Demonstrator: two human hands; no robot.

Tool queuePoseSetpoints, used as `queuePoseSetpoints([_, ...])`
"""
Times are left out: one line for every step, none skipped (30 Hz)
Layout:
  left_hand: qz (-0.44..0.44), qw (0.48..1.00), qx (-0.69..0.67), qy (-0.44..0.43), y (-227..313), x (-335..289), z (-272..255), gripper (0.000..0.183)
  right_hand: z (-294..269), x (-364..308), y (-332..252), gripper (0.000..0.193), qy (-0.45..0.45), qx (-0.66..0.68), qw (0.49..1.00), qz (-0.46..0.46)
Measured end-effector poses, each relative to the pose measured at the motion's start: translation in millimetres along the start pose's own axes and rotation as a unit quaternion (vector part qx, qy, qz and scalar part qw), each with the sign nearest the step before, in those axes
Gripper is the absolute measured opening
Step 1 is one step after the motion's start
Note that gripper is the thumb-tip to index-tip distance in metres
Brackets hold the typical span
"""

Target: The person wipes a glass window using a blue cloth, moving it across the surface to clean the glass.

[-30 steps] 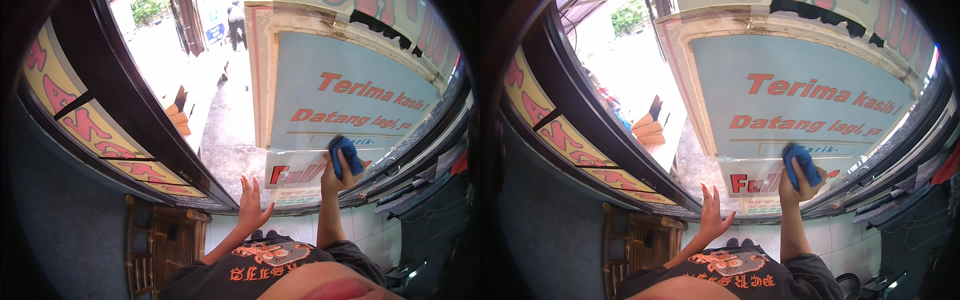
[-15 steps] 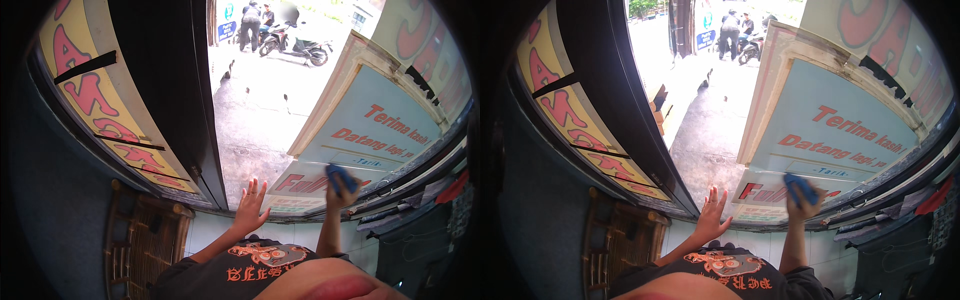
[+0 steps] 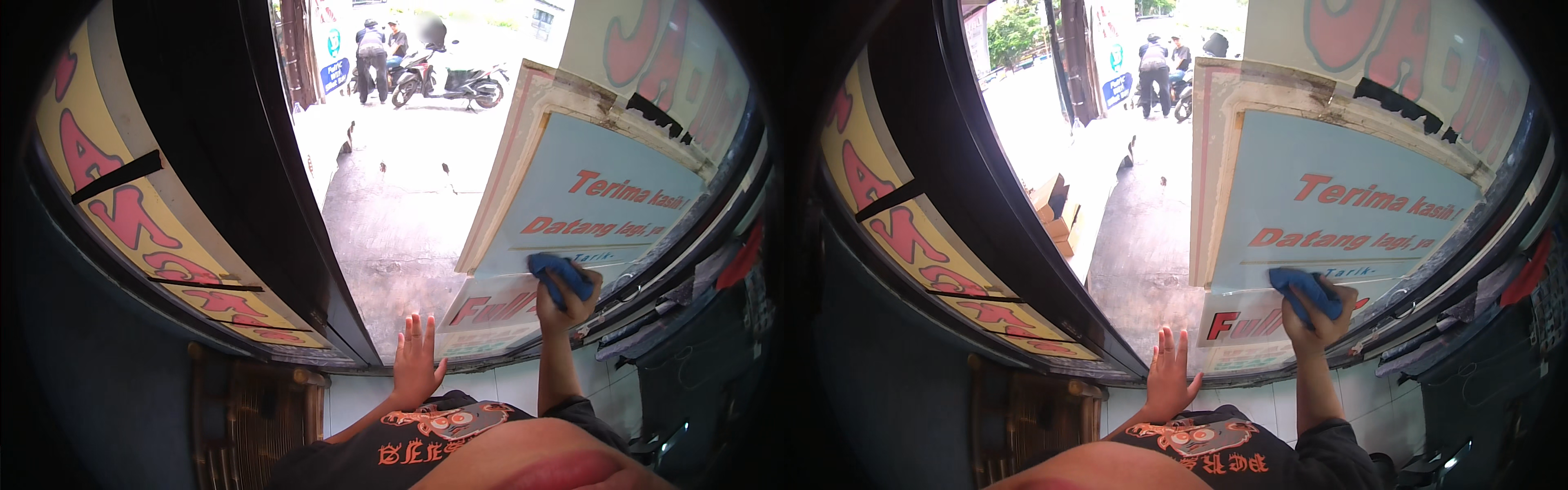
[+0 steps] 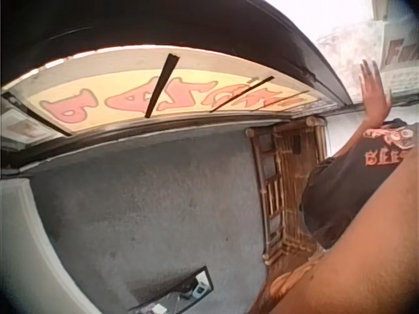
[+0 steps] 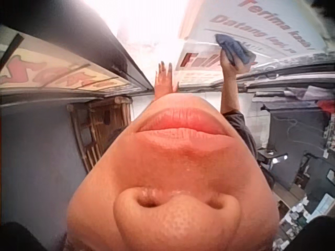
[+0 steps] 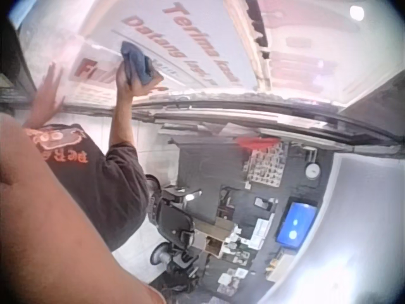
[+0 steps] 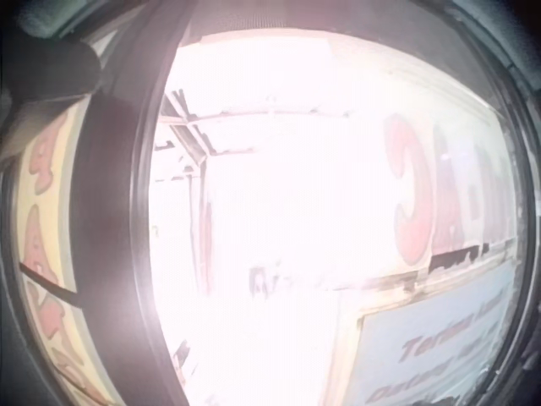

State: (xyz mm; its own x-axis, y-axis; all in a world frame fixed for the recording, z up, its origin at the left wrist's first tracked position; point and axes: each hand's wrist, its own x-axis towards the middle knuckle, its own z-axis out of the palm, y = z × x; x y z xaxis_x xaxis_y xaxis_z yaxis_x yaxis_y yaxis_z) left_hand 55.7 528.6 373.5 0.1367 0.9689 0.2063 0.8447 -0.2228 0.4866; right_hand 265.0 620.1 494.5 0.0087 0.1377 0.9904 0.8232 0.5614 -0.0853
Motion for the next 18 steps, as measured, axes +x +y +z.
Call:
queuePoseSetpoints([0.000, 1.000, 0.000, 0.002, 1, 1, -1, 0.090, 3, 14, 4, 0.033, 0.021, -0.015, 0.999, -0.031])
queuePoseSetpoints([-0.002, 1.000, -0.001, 0.004, 2, 1, -1, 0.091, 4, 30, 8, 0.033, 0.040, -0.029, 0.997, -0.062])
queuePoseSetpoints([-0.006, 1.000, -0.001, 0.005, 3, 0, -1, 0.092, 4, 50, 15, 0.032, 0.077, -0.059, 0.991, -0.089])
queuePoseSetpoints([-0.004, 1.000, 0.009, 0.006, 3, 1, 1, 0.092, 3, 73, 20, 0.031, 0.115, -0.088, 0.983, -0.115])
queuePoseSetpoints([-0.004, 1.000, 0.020, 0.006, 2, 2, 5, 0.092, 8, 100, 19, 0.031, 0.161, -0.070, 0.981, -0.082])
queuePoseSetpoints([-0.004, 1.000, 0.030, 0.005, 2, 2, 7, 0.093, 12, 127, 17, 0.031, 0.205, -0.052, 0.976, -0.049])
queuePoseSetpoints([-0.004, 0.999, 0.032, 0.006, 2, 1, 7, 0.093, 14, 149, 16, 0.032, 0.218, 0.002, 0.976, -0.023])
queuePoseSetpoints([-0.002, 0.999, 0.032, 0.007, 3, 1, 7, 0.093, 15, 170, 15, 0.032, 0.230, 0.054, 0.972, 0.001])
queuePoseSetpoints([-0.002, 0.999, 0.035, 0.009, 3, 1, 7, 0.093, 19, 189, 4, 0.031, 0.230, 0.069, 0.970, -0.035])
queuePoseSetpoints([-0.004, 0.999, 0.033, 0.007, 4, 2, 7, 0.094, 24, 205, -12, 0.031, 0.231, 0.080, 0.967, -0.074])
queuePoseSetpoints([-0.013, 0.999, 0.034, 0.007, 4, 1, 7, 0.094, 30, 214, -20, 0.029, 0.224, 0.044, 0.963, -0.144])
queuePoseSetpoints([-0.015, 0.999, 0.033, 0.005, 5, 1, 8, 0.094, 33, 219, -27, 0.027, 0.214, 0.002, 0.953, -0.216])
queuePoseSetpoints([-0.017, 0.999, 0.034, 0.008, 6, 1, 8, 0.094, 35, 216, -35, 0.028, 0.175, -0.023, 0.955, -0.238])
queuePoseSetpoints([-0.015, 0.999, 0.034, 0.010, 7, 2, 9, 0.095, 36, 209, -46, 0.028, 0.147, -0.016, 0.955, -0.255])
queuePoseSetpoints([-0.016, 0.999, 0.036, 0.012, 7, 1, 10, 0.095, 40, 202, -56, 0.028, 0.119, -0.005, 0.956, -0.269])
queuePoseSetpoints([-0.016, 0.999, 0.037, 0.019, 6, 2, 12, 0.095, 44, 188, -63, 0.028, 0.046, 0.040, 0.967, -0.249])
queuePoseSetpoints([-0.011, 0.999, 0.038, 0.021, 7, 2, 13, 0.095, 46, 174, -68, 0.028, -0.023, 0.076, 0.972, -0.219])
queuePoseSetpoints([-0.009, 0.999, 0.040, 0.027, 7, 3, 13, 0.095, 50, 163, -72, 0.028, -0.060, 0.099, 0.963, -0.242])
